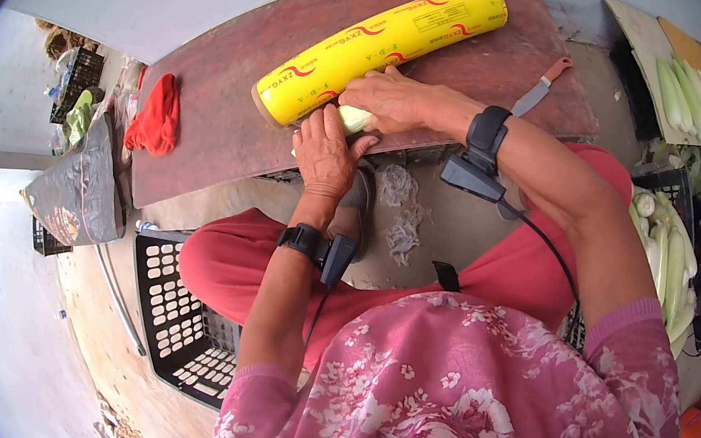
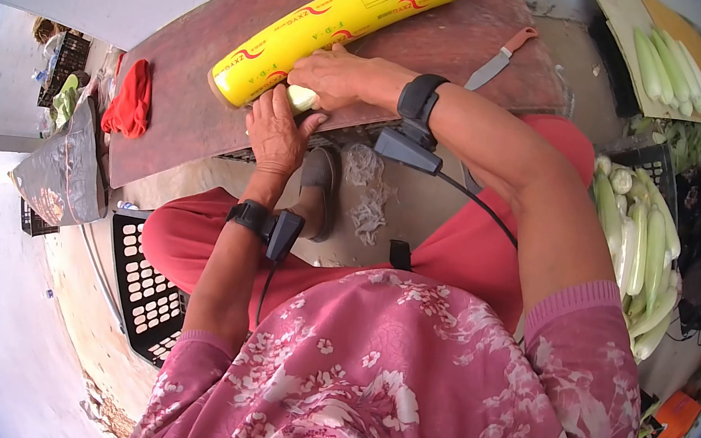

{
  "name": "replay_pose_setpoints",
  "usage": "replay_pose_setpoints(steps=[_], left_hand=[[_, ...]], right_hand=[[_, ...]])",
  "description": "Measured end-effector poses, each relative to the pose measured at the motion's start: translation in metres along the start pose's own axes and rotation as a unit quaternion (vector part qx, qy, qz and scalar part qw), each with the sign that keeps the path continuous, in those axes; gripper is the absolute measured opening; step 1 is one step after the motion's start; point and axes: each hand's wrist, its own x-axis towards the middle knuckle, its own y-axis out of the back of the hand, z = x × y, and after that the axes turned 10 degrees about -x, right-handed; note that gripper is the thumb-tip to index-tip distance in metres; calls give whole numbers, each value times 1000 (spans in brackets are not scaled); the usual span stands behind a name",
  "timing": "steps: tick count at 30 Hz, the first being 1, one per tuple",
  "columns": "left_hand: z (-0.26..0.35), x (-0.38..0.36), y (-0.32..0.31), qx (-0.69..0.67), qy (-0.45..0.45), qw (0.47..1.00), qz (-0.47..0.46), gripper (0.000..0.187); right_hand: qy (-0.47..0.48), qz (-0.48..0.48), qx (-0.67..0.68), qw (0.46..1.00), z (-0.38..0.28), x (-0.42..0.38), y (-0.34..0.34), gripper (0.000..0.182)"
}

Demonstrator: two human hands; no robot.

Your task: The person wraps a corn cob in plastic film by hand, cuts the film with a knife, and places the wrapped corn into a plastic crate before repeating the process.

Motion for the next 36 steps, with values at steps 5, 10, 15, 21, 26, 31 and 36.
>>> replay_pose_setpoints(steps=[5,10,15,21,26,31,36], left_hand=[[-9,6,-4,15,-42,999,29,66],[-14,11,-7,19,-52,998,37,63],[-12,14,-3,18,-36,999,16,60],[-13,17,-3,11,-55,998,21,59],[-18,16,-2,14,-67,998,17,59],[-22,18,-1,-3,-95,995,25,58],[-24,20,-1,-23,-103,994,30,58]], right_hand=[[-16,60,99,993,14,-7,-14,52],[-65,81,89,991,39,-28,-4,38],[-147,95,80,981,70,-47,13,19],[-77,176,84,978,30,-46,20,27],[-62,191,94,975,22,-32,-7,31],[-100,148,167,970,26,-24,-4,24],[-105,171,222,954,32,-22,-7,19]])
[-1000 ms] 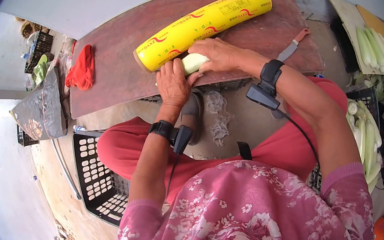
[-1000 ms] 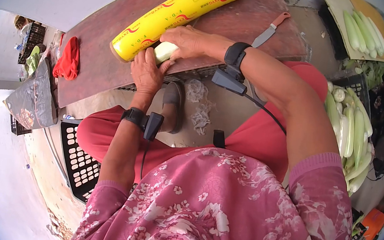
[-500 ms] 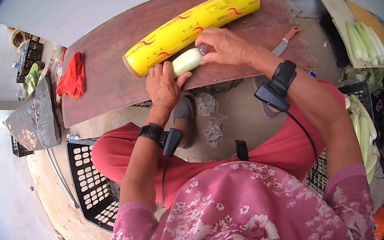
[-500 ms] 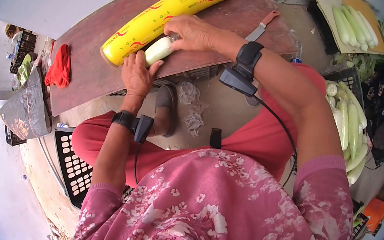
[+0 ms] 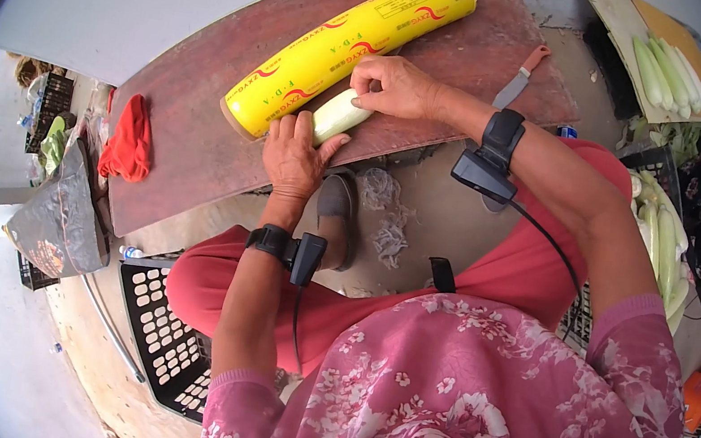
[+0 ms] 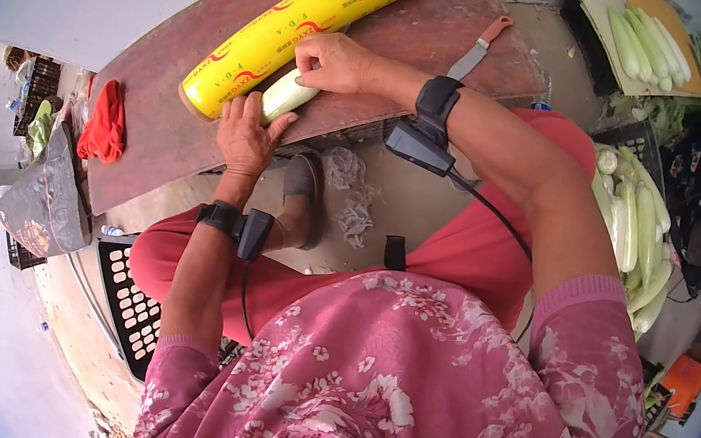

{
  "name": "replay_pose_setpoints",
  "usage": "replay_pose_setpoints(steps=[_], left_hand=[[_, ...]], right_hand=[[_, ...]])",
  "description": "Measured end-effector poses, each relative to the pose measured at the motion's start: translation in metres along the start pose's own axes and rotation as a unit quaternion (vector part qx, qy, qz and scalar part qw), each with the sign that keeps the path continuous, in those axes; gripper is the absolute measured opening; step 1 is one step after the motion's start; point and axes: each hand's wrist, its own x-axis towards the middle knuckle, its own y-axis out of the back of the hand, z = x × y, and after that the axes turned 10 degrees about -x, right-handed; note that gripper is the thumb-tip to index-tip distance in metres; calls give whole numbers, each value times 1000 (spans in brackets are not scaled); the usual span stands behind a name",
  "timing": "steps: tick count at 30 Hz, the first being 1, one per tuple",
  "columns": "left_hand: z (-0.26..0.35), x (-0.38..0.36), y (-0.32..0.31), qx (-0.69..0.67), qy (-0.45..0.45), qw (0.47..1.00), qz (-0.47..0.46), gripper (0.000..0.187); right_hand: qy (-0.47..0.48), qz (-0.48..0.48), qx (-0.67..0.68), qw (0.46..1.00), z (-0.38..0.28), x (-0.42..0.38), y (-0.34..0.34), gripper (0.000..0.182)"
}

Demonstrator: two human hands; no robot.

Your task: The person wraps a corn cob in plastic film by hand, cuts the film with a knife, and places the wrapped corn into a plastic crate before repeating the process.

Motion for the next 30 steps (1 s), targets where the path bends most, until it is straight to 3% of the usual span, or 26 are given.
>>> replay_pose_setpoints(steps=[8,14,21,24,27,30], left_hand=[[-6,-2,-1,-52,-10,998,34,57],[-2,2,4,-63,36,997,1,43],[-3,6,2,-59,32,997,29,30],[-2,8,4,-63,41,997,34,26],[2,11,4,-61,48,997,30,25],[2,11,4,-61,53,996,29,25]], right_hand=[[-73,37,54,995,4,5,-4,17],[-99,68,50,992,17,4,-17,17],[-165,75,80,980,14,4,-22,11],[-98,108,-61,987,18,-1,-15,8],[-65,211,-112,969,21,-3,-9,12],[102,153,-206,961,-16,-10,7,24]])
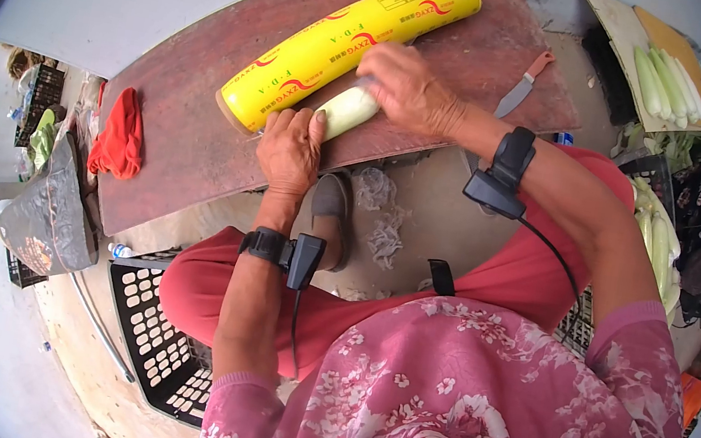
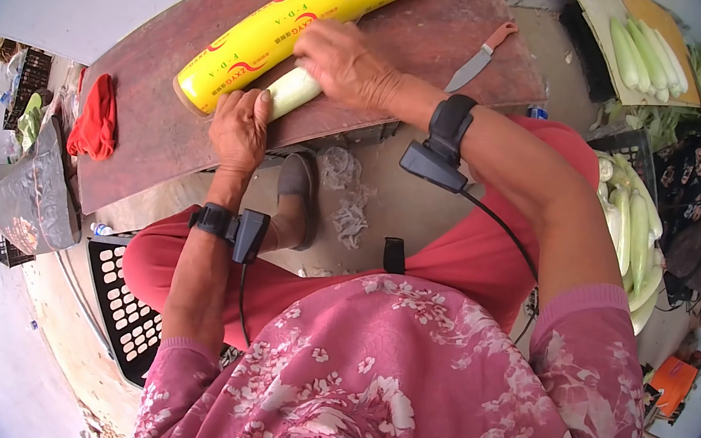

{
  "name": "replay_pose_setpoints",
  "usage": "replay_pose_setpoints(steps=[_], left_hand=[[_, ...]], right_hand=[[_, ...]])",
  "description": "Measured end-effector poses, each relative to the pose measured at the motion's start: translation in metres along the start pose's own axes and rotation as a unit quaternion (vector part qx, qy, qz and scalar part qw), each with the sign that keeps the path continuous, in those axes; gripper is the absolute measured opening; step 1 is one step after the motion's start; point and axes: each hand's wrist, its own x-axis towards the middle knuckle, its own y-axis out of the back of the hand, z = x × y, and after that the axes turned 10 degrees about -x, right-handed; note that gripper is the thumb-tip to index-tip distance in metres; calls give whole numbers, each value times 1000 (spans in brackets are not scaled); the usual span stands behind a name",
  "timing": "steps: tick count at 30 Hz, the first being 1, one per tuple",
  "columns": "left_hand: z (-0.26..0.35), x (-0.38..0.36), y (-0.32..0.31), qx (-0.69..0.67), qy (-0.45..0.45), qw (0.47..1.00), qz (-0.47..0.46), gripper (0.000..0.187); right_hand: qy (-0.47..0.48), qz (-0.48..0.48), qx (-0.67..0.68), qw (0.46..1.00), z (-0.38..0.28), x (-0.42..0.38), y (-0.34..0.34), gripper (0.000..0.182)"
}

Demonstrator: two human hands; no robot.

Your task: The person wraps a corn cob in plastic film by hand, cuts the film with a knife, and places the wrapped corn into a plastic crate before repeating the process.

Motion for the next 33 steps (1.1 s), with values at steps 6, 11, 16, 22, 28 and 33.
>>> replay_pose_setpoints(steps=[6,11,16,22,28,33], left_hand=[[-4,3,-3,-8,-11,1000,10,25],[-5,4,-2,10,-11,1000,1,25],[-8,5,0,11,-25,999,21,19],[-18,10,10,77,-54,995,26,13],[-26,12,36,132,-32,991,1,14],[-5,25,62,168,21,976,135,8]], right_hand=[[116,-73,-49,989,-27,-13,-23,49],[82,-121,-53,988,-19,-9,-33,52],[62,-150,-61,985,-22,-2,-36,51],[67,-206,-60,974,-15,10,-39,35],[56,-279,-86,955,-17,19,-36,41],[47,-326,-69,942,-17,27,-32,39]])
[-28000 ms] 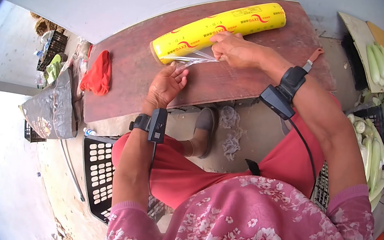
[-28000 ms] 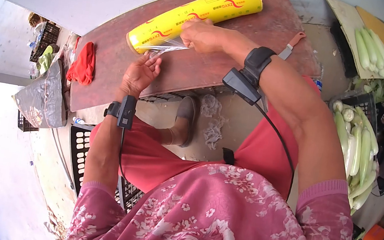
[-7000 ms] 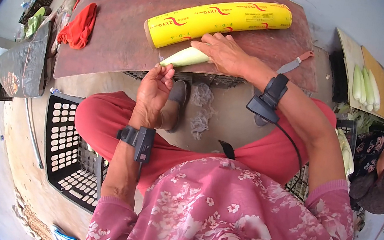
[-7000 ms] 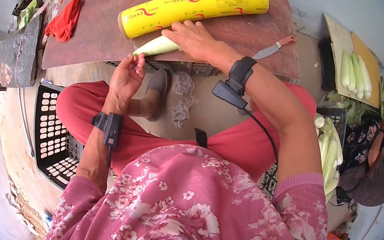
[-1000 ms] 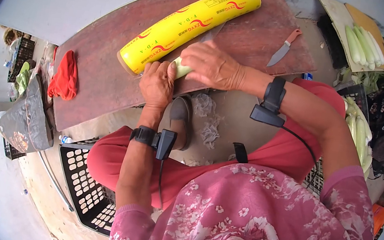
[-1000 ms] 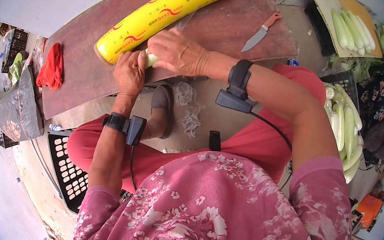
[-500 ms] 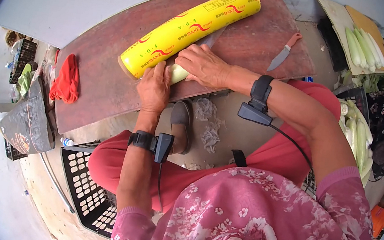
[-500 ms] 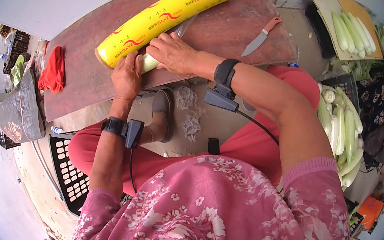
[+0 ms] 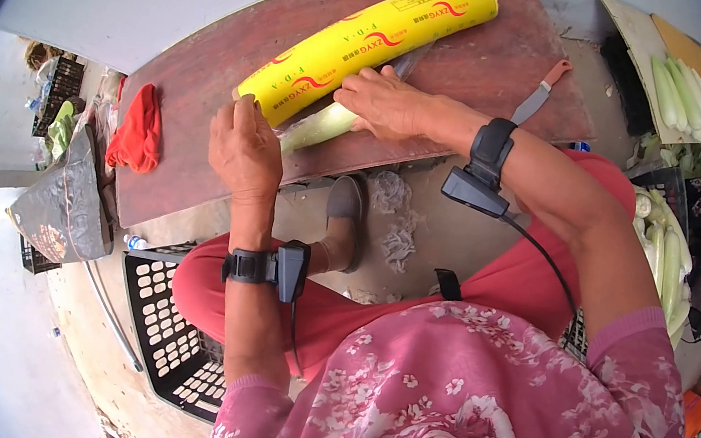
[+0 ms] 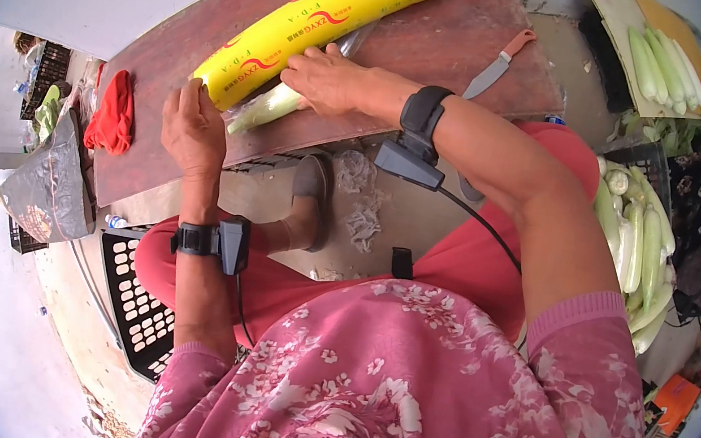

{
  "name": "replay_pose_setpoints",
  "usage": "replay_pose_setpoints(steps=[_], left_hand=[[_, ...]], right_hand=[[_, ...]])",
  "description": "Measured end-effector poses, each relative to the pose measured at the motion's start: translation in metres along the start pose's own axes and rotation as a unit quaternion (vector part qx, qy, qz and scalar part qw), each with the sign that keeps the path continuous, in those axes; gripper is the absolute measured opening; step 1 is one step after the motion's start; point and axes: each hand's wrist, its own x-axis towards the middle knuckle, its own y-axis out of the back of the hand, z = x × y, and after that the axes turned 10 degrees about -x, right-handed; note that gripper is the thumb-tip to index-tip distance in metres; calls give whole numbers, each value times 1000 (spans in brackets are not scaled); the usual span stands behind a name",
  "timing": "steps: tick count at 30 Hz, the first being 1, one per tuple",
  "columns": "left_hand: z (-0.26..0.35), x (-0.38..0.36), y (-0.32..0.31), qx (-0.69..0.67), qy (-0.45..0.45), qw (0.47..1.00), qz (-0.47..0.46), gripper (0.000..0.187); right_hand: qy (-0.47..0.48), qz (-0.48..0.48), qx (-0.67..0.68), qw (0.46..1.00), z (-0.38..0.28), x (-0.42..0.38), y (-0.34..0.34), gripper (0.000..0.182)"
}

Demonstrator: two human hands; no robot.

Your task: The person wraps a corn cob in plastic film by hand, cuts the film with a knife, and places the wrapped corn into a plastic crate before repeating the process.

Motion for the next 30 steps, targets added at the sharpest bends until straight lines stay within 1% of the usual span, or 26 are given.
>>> replay_pose_setpoints(steps=[1,4,6,9,12,15,21,24,27,30], left_hand=[[6,1,3,-39,-2,999,12,12],[39,-13,-5,-208,-64,976,-13,16],[46,-34,-24,-241,-76,959,-125,27],[47,-51,-40,-205,-98,966,-120,39],[46,-57,-45,-191,-77,969,-138,50],[44,-59,-47,-147,-52,980,-126,54],[43,-56,-48,-126,-25,979,-156,61],[37,-52,-50,-99,12,979,-178,62],[34,-46,-48,-87,35,973,-211,63],[30,-44,-48,-78,26,971,-226,65]], right_hand=[[3,5,7,1000,0,1,0,38],[8,21,26,999,2,1,-2,33],[2,33,38,999,4,1,-6,28],[5,24,29,999,2,1,-4,26],[12,56,25,998,4,1,-6,25],[8,55,38,998,5,3,-8,25],[9,51,44,998,6,3,-9,25],[8,64,63,996,5,1,-7,26],[-7,89,114,989,5,-1,-6,29],[-2,42,104,994,10,0,-3,41]])
